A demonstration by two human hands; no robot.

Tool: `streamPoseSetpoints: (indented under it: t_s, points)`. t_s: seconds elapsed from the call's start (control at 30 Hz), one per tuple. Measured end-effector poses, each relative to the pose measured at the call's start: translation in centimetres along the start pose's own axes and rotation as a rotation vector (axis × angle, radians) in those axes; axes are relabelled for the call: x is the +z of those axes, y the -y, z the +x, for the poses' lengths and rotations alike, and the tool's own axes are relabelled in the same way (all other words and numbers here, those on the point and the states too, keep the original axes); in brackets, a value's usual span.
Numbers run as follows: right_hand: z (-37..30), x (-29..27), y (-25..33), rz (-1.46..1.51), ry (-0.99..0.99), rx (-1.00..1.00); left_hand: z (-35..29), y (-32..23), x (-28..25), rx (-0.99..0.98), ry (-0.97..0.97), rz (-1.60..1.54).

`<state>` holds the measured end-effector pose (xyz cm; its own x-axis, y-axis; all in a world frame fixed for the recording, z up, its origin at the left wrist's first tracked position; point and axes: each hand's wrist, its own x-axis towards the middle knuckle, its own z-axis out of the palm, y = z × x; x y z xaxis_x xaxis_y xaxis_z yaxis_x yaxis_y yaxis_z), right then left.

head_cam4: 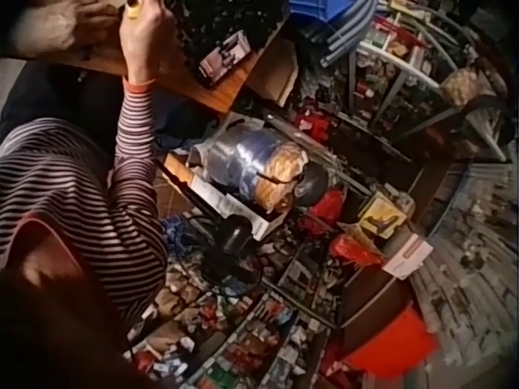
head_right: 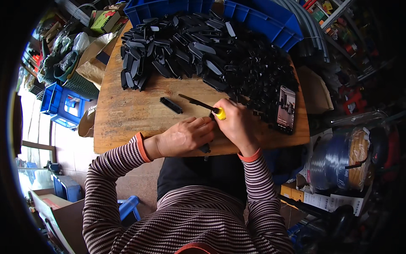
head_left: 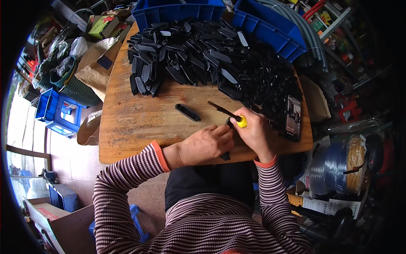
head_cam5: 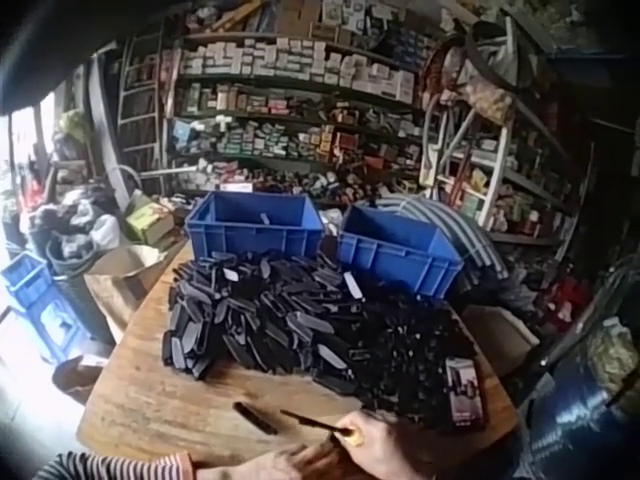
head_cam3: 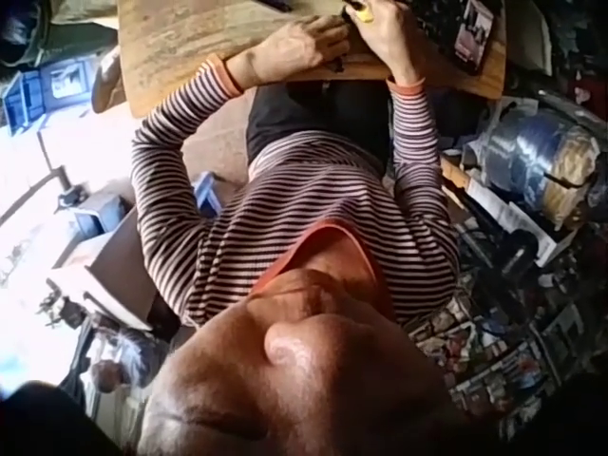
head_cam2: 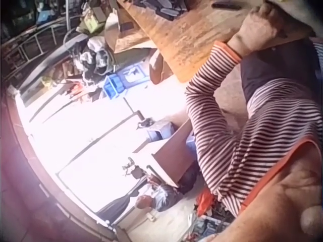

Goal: Assembling or inspecting black plastic components using a manual screwdriver.

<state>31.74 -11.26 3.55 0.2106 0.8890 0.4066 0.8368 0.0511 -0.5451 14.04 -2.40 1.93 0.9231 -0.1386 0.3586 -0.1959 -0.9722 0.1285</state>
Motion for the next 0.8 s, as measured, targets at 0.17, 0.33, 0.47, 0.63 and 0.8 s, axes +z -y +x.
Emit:
streamPoseSetpoints:
  t_s: [0.17, 0.33, 0.47, 0.63, 0.8]
  points:
    - [-0.2, 0.0, 0.3, -0.032, 0.027, -0.034, 0.1, -0.1, 0.5, 0.009, -0.006, 0.041]
    - [-0.5, 0.3, 0.4, -0.063, 0.022, -0.053, 0.5, -0.3, 0.7, 0.007, 0.013, 0.042]
    - [-0.5, 0.4, 0.2, -0.122, 0.021, -0.12, 0.7, -0.5, 0.3, 0.0, 0.103, 0.021]
    - [0.3, -0.9, 0.1, -0.027, 0.203, -0.092, 0.2, -0.7, 0.9, 0.021, -0.042, 0.137]
    - [0.8, -1.2, -0.8, 0.057, 0.282, -0.129, 0.3, -0.8, 1.2, 0.029, -0.05, 0.174]
